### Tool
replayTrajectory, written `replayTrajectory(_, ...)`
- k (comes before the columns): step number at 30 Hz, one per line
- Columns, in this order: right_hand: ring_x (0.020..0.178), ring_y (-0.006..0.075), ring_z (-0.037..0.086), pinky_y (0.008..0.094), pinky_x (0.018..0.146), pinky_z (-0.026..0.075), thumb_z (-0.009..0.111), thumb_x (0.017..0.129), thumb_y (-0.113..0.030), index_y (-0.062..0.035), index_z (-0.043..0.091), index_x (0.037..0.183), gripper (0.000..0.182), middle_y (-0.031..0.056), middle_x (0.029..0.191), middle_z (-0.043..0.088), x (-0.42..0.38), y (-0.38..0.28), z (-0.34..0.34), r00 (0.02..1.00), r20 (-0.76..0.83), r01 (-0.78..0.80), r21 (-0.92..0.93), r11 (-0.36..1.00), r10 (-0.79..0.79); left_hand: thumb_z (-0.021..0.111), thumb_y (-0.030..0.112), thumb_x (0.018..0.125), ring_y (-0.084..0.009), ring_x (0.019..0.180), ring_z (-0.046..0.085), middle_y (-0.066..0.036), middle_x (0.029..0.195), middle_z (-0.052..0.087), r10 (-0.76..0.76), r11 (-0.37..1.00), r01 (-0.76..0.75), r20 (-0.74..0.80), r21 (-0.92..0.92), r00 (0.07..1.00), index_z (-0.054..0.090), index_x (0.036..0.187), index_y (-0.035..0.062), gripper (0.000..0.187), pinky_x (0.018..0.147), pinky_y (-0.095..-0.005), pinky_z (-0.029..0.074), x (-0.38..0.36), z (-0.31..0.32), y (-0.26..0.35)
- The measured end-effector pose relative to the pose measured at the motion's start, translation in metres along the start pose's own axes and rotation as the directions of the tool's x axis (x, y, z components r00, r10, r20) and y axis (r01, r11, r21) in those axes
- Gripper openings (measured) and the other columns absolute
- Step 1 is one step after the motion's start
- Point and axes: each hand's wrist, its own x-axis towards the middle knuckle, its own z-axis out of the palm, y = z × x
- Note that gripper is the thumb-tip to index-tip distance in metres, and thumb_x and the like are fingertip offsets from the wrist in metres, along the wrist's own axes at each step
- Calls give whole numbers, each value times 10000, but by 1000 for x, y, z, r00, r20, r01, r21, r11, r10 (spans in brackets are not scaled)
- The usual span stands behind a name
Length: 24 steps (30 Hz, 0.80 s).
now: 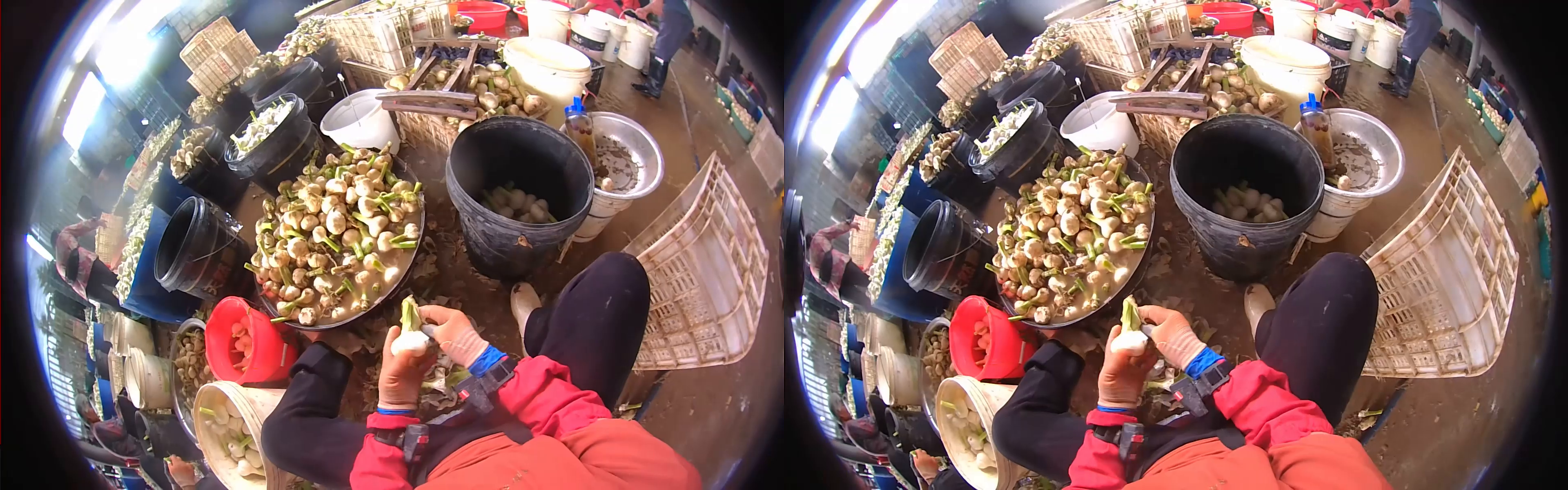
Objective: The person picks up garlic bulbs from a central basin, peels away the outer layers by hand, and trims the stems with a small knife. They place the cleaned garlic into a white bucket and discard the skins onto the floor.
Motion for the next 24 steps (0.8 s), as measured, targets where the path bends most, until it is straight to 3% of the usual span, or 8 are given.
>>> replayTrajectory(5,874,114,576,254,768,469,555,823,-7,9,601,1094,275,34,982,636,-1,3,4,990,51,-140,514,846,133,602,409,793,-210,832,595,-41,974,626,-104,969,117,70,-218,992,461,1246,125,553,680,-384,499,3,-9,0)
replayTrajectory(10,751,130,571,317,680,475,634,802,-168,-18,649,940,204,48,832,652,-2,18,8,928,-49,-350,226,909,369,701,390,752,-188,812,596,-61,999,590,-196,980,197,87,4,977,429,1273,121,647,705,-352,500,7,-18,-1)
replayTrajectory(11,737,144,573,334,674,473,635,802,-182,-22,654,929,206,62,813,655,4,36,13,941,-95,-295,243,924,326,757,336,701,-204,852,586,-71,1009,576,68,952,-86,70,295,995,401,1297,87,737,740,-346,488,4,-1,-7)
replayTrajectory(14,730,179,583,349,689,471,628,805,-176,-36,659,934,193,83,816,663,8,27,10,877,-174,-441,74,894,447,863,199,580,-246,1093,504,-125,1215,508,546,47,-378,293,925,785,319,1367,-8,979,947,-320,387,8,-13,-16)
replayTrajectory(16,744,166,584,316,716,469,614,818,-162,-40,660,966,198,68,823,666,12,53,14,928,-109,-328,217,919,357,850,128,594,-211,1062,515,-121,1186,518,553,-75,-466,425,882,717,390,1323,-11,873,928,-309,406,7,-10,-11)
replayTrajectory(19,748,89,559,267,678,468,645,830,-208,-83,668,986,201,3,822,647,4,33,16,941,-69,-314,191,930,332,756,42,701,-183,917,577,-107,1065,564,430,775,-399,55,490,901,429,1288,0,674,815,-333,492,14,-17,-17)
replayTrajectory(22,806,92,580,264,721,471,655,819,-181,-78,666,1022,228,13,881,664,-1,25,20,973,-48,-207,268,941,227,524,351,866,-230,860,593,-84,1056,611,29,988,-60,211,144,977,577,1099,77,363,746,-336,494,18,-39,-2)
replayTrajectory(24,766,116,597,261,668,482,630,822,-85,-48,651,1034,217,28,840,651,-8,8,23,970,-58,-208,305,929,236,503,565,834,-186,686,553,-18,859,618,-43,999,35,-264,-37,964,593,992,104,495,631,-322,460,-2,15,5)
